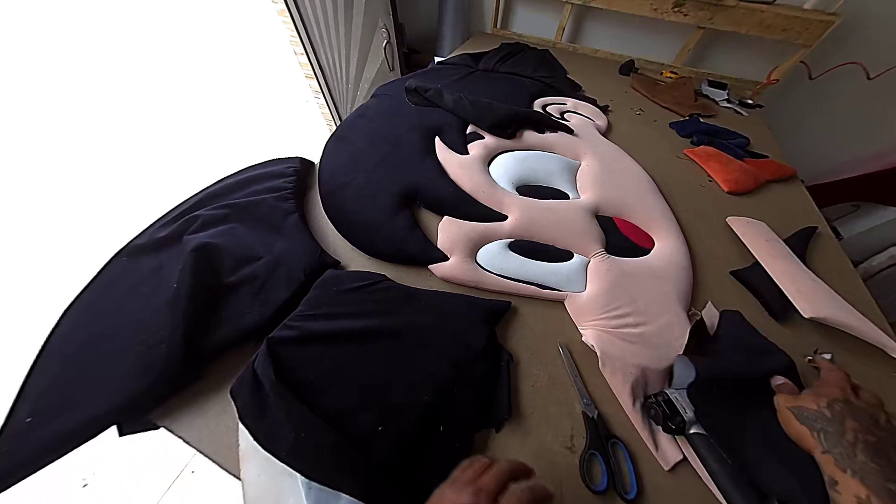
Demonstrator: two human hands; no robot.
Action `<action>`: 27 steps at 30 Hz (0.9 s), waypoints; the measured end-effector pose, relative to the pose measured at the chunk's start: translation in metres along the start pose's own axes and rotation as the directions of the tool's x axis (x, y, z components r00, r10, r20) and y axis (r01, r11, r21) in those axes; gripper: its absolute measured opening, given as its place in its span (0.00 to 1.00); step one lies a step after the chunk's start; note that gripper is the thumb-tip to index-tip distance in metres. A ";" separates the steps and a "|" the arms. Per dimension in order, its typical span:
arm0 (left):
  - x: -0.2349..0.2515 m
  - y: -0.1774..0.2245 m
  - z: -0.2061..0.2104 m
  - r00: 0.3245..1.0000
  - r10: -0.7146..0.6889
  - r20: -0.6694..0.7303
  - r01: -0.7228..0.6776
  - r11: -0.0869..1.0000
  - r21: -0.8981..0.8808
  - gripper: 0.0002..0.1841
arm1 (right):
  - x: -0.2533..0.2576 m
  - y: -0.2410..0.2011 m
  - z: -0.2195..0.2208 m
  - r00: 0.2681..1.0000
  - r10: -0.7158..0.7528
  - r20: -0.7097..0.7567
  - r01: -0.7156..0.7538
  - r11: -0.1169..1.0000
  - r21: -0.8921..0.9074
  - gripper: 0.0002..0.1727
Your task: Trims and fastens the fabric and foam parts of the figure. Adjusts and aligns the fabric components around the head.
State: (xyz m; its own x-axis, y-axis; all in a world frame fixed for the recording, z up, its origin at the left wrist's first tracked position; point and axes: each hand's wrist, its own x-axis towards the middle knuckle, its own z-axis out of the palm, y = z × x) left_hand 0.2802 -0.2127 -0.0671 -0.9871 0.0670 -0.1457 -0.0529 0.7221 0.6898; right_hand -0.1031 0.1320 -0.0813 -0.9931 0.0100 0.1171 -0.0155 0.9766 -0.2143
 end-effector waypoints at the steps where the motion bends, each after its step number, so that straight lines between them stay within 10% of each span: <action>1: -0.012 -0.018 -0.037 0.990 -0.071 -0.125 0.076 0.997 0.032 0.34 | -0.024 -0.024 -0.009 0.993 -0.101 -0.059 0.102 0.995 0.022 0.35; 7: -0.073 -0.182 -0.153 0.707 -0.376 -0.599 0.579 0.794 0.186 0.43 | -0.188 -0.210 0.038 0.832 -0.547 0.089 0.441 0.751 0.492 0.23; 11: -0.065 -0.223 -0.146 0.694 -0.394 -0.602 0.614 0.761 0.209 0.48 | -0.251 -0.291 0.084 0.831 -0.524 0.188 0.441 0.826 0.350 0.51; 17: -0.043 -0.231 -0.149 0.618 -0.502 -0.605 0.711 0.685 0.158 0.57 | -0.267 -0.299 0.087 0.847 -0.503 0.171 0.403 0.818 0.411 0.61; 27: -0.004 -0.210 -0.133 0.693 -0.445 -0.567 0.577 0.814 0.066 0.49 | -0.251 -0.262 0.087 0.922 -0.353 0.156 0.246 0.848 0.469 0.61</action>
State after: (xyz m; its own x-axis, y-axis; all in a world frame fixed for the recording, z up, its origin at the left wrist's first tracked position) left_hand 0.2754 -0.4566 -0.1169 -0.7460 -0.6659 -0.0056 -0.6029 0.6718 0.4304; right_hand 0.1404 -0.1451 -0.1390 -0.9287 -0.3695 0.0322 -0.3117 0.7304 -0.6077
